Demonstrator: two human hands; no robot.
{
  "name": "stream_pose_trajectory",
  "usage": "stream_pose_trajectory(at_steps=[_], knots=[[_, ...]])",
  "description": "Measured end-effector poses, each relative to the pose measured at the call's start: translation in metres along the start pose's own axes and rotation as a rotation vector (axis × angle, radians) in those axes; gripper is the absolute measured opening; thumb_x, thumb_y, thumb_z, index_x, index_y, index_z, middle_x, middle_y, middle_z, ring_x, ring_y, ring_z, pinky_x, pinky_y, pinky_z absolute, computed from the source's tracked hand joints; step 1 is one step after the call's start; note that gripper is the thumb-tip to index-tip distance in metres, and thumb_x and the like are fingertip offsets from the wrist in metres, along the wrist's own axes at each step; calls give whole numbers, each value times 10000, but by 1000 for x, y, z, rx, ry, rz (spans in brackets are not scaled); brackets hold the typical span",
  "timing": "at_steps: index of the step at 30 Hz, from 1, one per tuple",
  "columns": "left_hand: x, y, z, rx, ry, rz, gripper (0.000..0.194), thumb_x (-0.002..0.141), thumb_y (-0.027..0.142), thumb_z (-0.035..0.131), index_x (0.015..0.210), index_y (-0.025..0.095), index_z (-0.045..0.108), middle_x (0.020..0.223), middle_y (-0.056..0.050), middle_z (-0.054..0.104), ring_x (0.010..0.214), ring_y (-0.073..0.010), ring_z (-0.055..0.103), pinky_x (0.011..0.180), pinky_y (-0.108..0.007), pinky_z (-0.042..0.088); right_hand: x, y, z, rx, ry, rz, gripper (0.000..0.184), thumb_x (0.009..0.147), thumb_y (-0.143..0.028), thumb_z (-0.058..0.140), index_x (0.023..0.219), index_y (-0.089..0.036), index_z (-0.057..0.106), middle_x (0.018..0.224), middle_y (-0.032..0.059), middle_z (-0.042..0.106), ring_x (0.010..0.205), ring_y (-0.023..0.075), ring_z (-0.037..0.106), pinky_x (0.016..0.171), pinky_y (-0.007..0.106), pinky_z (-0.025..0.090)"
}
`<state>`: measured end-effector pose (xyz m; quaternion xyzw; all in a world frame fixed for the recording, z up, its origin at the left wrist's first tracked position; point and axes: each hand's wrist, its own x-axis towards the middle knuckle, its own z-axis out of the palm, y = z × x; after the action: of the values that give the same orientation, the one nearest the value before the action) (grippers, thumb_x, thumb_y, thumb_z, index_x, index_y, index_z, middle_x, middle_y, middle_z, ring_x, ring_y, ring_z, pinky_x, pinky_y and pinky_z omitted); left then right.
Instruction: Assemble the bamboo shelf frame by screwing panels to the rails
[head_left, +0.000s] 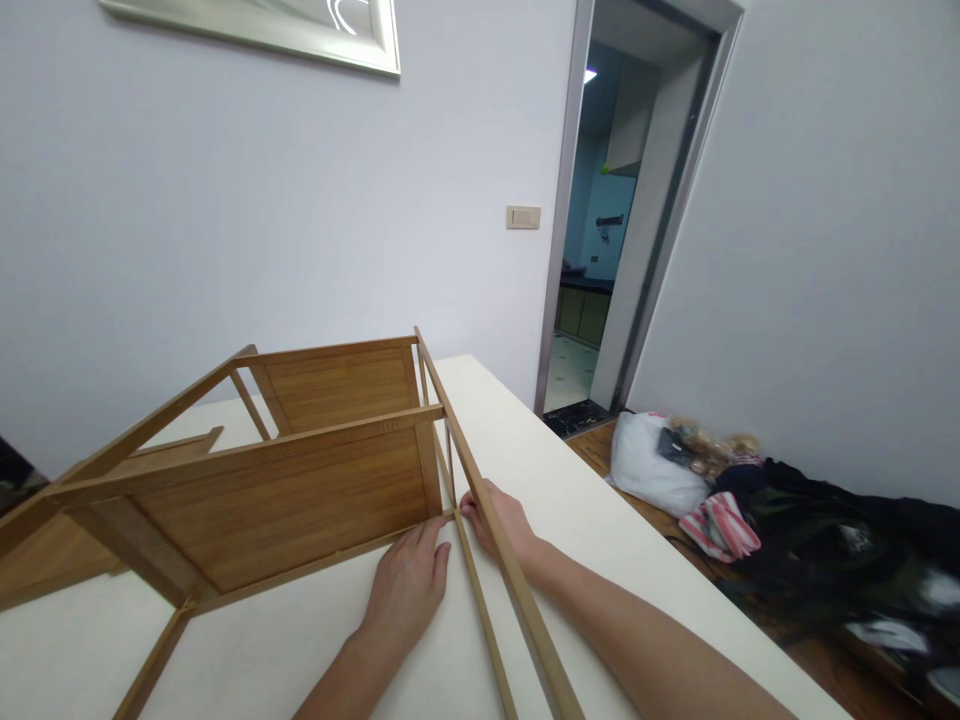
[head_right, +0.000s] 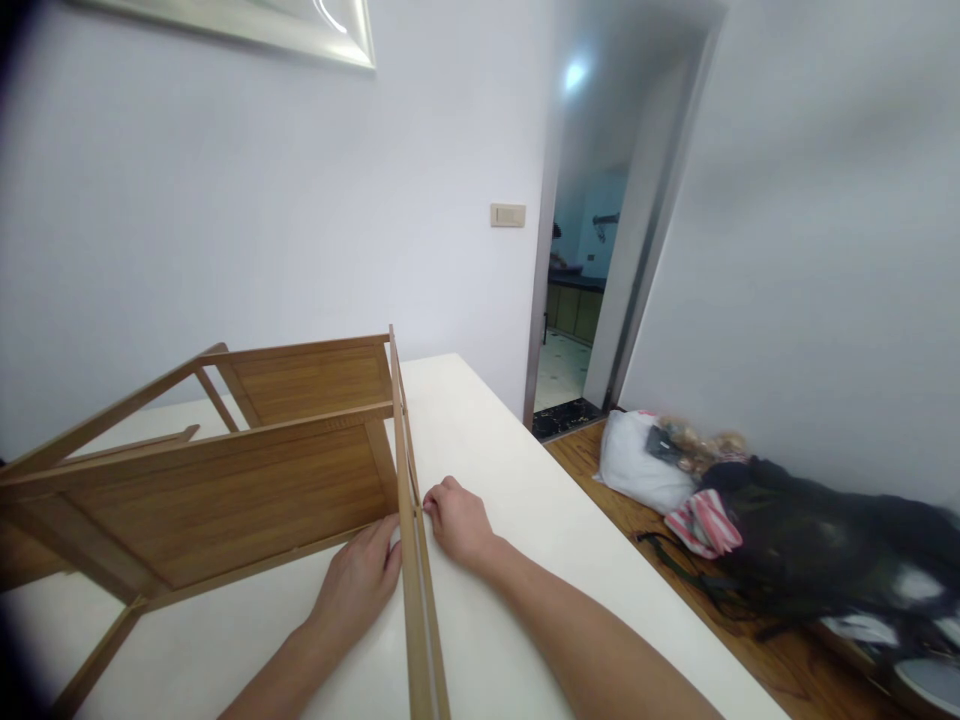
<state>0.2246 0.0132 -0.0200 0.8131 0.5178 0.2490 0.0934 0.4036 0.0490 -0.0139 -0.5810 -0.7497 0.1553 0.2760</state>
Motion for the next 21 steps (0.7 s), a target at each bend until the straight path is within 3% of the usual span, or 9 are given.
stream_pose_trajectory(at_steps=[6, 12, 17, 21], knots=[[1, 0, 0, 1, 2, -5, 331, 926, 176, 391, 1181, 199, 601, 1138, -91, 700, 1028, -231, 654, 881, -363, 490, -1, -3, -3, -7, 3, 16, 156, 867, -206, 584, 1011, -236, 636, 1037, 29, 649, 913, 172, 612, 790, 274, 427], [1, -1, -1, 1, -28, -2, 308, 926, 185, 390, 1130, 204, 619, 1091, -87, 703, 1000, -238, 650, 856, -365, 487, 1, -5, -3, -41, -12, 13, 115, 881, -188, 557, 899, -233, 661, 987, 24, 648, 855, 168, 611, 737, 273, 417], [2, -1, 0, -7, -28, -18, 313, 920, 182, 401, 1144, 207, 618, 1100, -89, 699, 1009, -237, 643, 870, -371, 483, -1, -6, -2, -57, -13, -19, 191, 934, -199, 477, 953, -225, 665, 1009, 53, 646, 860, 184, 613, 739, 293, 420], [1, -2, 1, 1, -15, -10, 302, 920, 189, 404, 1123, 212, 627, 1066, -86, 706, 981, -236, 653, 854, -368, 491, -1, -2, -2, -37, 8, -19, 200, 893, -198, 544, 1067, -247, 629, 1048, 29, 651, 909, 172, 614, 781, 278, 433]])
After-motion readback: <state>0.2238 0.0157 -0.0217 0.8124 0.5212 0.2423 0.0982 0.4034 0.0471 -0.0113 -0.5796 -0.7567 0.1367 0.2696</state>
